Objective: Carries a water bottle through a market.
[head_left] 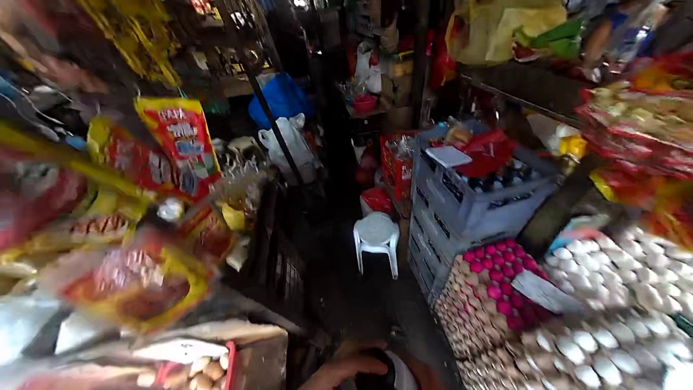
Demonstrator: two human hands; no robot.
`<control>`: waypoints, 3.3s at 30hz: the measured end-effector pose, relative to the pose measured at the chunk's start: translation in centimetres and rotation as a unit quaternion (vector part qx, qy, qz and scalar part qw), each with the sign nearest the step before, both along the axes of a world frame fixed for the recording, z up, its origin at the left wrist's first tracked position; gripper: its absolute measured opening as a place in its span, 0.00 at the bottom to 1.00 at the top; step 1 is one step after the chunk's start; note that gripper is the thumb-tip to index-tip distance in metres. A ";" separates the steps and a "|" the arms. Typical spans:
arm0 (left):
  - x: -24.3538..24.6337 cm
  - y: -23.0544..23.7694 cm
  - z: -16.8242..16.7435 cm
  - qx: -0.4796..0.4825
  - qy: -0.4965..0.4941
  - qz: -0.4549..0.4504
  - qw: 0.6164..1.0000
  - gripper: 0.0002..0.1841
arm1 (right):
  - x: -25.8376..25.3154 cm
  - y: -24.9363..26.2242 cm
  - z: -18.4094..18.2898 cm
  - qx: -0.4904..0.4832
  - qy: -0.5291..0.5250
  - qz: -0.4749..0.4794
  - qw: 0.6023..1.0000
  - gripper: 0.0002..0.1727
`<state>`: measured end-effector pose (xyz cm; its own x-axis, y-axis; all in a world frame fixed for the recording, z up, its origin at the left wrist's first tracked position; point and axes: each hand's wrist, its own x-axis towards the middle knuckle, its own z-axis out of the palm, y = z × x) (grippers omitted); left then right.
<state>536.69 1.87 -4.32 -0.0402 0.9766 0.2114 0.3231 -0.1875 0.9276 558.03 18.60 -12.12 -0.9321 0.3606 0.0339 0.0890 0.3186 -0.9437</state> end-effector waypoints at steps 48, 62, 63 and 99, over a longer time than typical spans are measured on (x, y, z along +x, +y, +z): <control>-95.7 54.8 5.0 0.013 0.147 0.345 0.927 0.28 | -106.3 56.2 4.1 0.036 0.142 0.057 0.988 0.58; -119.8 76.8 3.0 0.153 -0.003 0.094 0.984 0.38 | -123.7 73.3 5.4 -0.067 0.138 -0.031 0.988 0.61; -121.3 78.1 2.9 0.144 0.012 0.102 0.984 0.41 | -125.3 74.1 5.2 -0.046 0.135 -0.062 0.988 0.61; -180.2 123.7 5.2 0.060 -0.064 -0.198 0.976 0.29 | -177.5 120.6 5.9 -0.021 0.223 0.074 0.972 0.64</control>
